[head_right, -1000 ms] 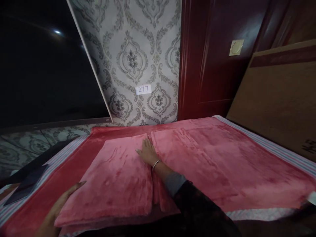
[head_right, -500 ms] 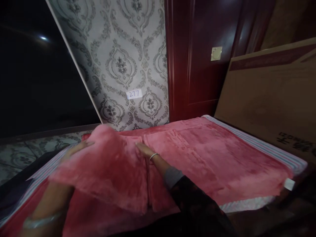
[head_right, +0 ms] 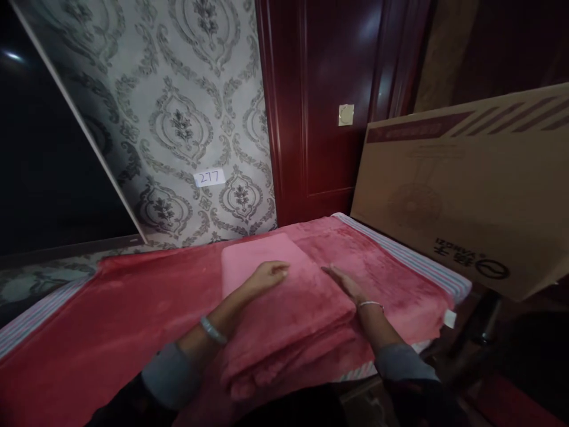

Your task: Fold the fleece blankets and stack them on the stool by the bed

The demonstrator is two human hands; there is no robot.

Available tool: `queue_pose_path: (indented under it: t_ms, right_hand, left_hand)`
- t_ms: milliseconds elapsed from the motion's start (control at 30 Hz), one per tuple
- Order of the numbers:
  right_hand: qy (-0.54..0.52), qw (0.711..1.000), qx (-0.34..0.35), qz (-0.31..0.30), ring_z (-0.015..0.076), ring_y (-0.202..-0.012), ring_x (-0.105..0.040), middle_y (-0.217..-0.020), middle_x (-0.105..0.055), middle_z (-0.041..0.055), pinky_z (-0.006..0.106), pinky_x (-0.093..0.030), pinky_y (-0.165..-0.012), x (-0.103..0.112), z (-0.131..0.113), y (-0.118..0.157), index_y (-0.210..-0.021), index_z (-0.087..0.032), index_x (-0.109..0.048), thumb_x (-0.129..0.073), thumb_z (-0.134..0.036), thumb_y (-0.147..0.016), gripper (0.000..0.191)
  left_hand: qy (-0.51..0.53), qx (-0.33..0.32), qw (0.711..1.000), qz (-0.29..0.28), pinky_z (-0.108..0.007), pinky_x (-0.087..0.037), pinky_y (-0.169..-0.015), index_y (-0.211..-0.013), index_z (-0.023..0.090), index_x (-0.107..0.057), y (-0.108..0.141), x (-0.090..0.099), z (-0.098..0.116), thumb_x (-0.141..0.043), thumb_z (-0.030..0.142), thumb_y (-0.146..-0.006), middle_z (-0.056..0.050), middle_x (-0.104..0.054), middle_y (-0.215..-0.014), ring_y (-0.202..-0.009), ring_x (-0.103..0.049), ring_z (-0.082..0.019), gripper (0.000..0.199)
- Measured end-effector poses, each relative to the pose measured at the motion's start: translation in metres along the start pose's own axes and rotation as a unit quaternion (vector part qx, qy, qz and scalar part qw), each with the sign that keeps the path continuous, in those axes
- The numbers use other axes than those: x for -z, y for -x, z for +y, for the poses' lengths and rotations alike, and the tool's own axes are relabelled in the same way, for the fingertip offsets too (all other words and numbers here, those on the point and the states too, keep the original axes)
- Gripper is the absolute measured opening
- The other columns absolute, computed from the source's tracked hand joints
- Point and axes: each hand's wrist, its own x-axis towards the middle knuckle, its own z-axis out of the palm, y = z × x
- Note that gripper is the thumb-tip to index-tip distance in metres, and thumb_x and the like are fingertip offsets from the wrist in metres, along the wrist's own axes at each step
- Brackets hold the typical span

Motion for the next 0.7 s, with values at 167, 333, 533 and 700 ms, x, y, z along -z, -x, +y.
queue_pose_path:
  t_ms: [167,333,533,700]
  right_hand:
    - [-0.023,1.000,-0.016,-0.005,0.0272,-0.135,-0.049,-0.144,-0.055,0.0094,0.044,-0.038,-0.115,0.005,0.010,-0.013,-0.123,-0.020,-0.068,-0.054,-0.057,-0.088,0.053]
    - [0.047,0.998,-0.022,-0.048,0.0307,-0.131,-0.052,-0.148,-0.051,0.0102,0.053,-0.038,-0.113,0.003,-0.014,-0.020,-0.141,-0.019,-0.054,-0.071,-0.039,-0.080,0.067]
    - [0.014,1.000,0.012,-0.022,0.0257,-0.130,-0.054,-0.144,-0.055,0.0060,0.045,-0.037,-0.115,0.001,-0.021,-0.014,-0.145,-0.019,-0.050,-0.069,-0.023,-0.079,0.068]
    - [0.035,0.996,-0.068,0.037,0.0285,-0.129,-0.054,-0.143,-0.056,0.0123,0.046,-0.039,-0.113,0.011,0.003,0.006,-0.145,-0.014,-0.049,-0.073,-0.026,-0.079,0.071]
  left_hand:
    - [0.002,-0.011,0.959,0.284,-0.047,-0.038,-0.111,-0.100,0.019,-0.070,0.055,0.064,-0.061,-0.075,0.028,-0.067,-0.011,-0.068,-0.119,-0.124,-0.055,-0.030,0.034]
    - [0.311,0.189,0.901,0.238,-0.032,-0.055,-0.079,-0.114,0.019,-0.062,0.116,0.071,-0.075,-0.078,0.034,-0.069,-0.006,-0.072,-0.095,-0.085,-0.070,-0.020,0.050]
    - [0.408,0.211,0.879,0.129,-0.033,-0.058,-0.079,-0.115,0.019,-0.064,0.142,0.046,-0.061,-0.074,0.036,-0.076,-0.005,-0.076,-0.099,-0.087,-0.072,-0.021,0.044]
    - [0.462,0.241,0.840,0.150,-0.034,-0.059,-0.086,-0.113,0.016,-0.066,0.147,0.028,-0.044,-0.069,0.022,-0.079,-0.007,-0.077,-0.101,-0.094,-0.072,-0.024,0.035]
